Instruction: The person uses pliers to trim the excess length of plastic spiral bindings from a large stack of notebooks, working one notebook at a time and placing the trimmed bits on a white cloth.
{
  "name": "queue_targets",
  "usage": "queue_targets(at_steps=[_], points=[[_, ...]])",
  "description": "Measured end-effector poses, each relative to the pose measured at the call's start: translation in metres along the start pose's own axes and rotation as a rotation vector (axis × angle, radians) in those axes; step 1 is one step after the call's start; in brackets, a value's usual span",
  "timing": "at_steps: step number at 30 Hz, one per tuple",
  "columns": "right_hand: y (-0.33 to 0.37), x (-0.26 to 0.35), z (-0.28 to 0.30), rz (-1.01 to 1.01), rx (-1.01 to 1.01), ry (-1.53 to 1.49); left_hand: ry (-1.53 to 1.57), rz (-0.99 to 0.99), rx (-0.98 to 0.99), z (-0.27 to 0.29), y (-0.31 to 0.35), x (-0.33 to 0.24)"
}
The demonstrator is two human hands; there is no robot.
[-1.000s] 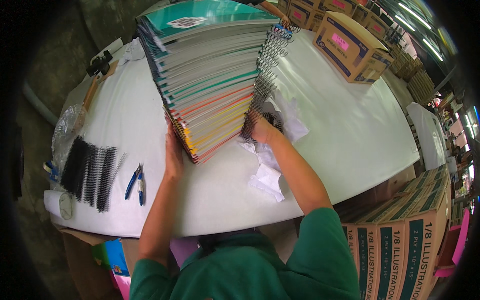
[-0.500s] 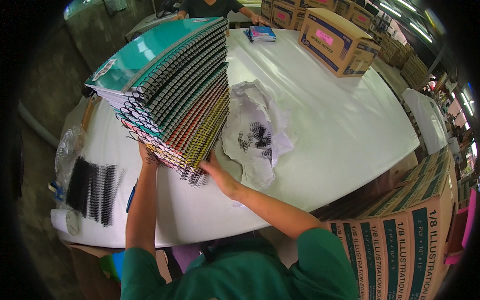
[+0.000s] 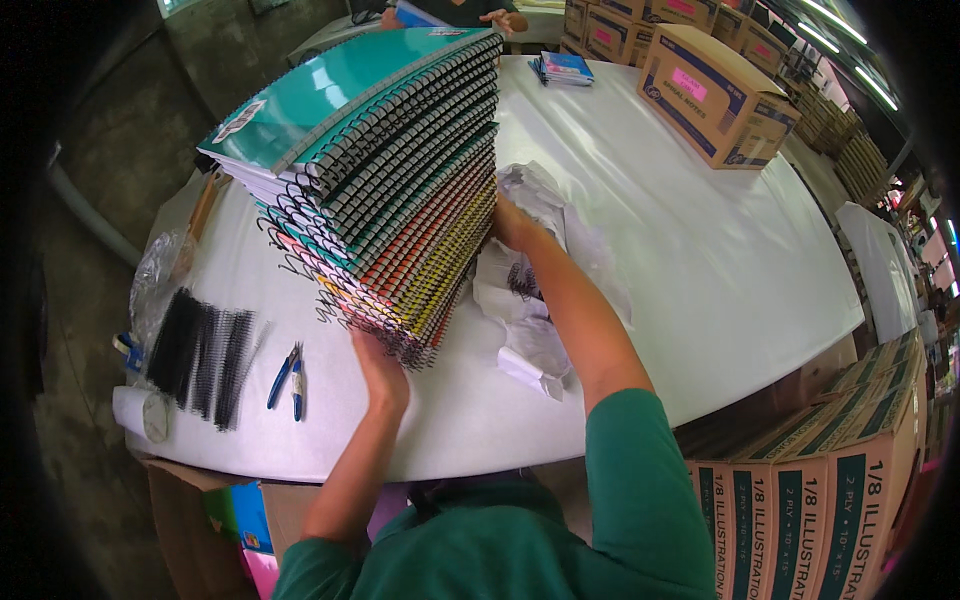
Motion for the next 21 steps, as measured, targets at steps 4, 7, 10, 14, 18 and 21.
queue_targets(at_steps=[4, 7, 10, 14, 18, 21], points=[[-0.011, -0.014, 0.015, -0.049, 0.107, -0.042, 0.02, -0.027, -0.127, -0.033, 0.026, 0.032], [-0.006, -0.008, 0.003, -0.162, 0.056, -0.093, 0.099, -0.03, -0.126, -0.034, 0.029, 0.026], [-0.002, -0.001, 0.0, -0.149, 0.072, -0.057, 0.117, -0.044, -0.01, -0.031, 0.023, 0.023], [0.018, -0.008, 0.018, -0.157, 0.043, 0.149, 0.201, 0.107, 0.27, -0.036, 0.027, -0.014], [0.045, -0.012, 0.01, -0.172, 0.091, 0.326, 0.142, 0.252, 0.386, 0.01, -0.002, -0.03], [0.078, 0.001, -0.019, -0.163, 0.063, 0.361, 0.204, 0.519, 0.312, 0.027, -0.022, -0.05]])
Point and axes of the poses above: each hand's wrist, its own y-axis away from the middle knuckle, its own z-axis out of the back of the hand, x = y × z, the point moved 5 cm from there along -y, towards the middle knuckle, and after that the axes turned 5 degrees about z, right-handed, at the moved point
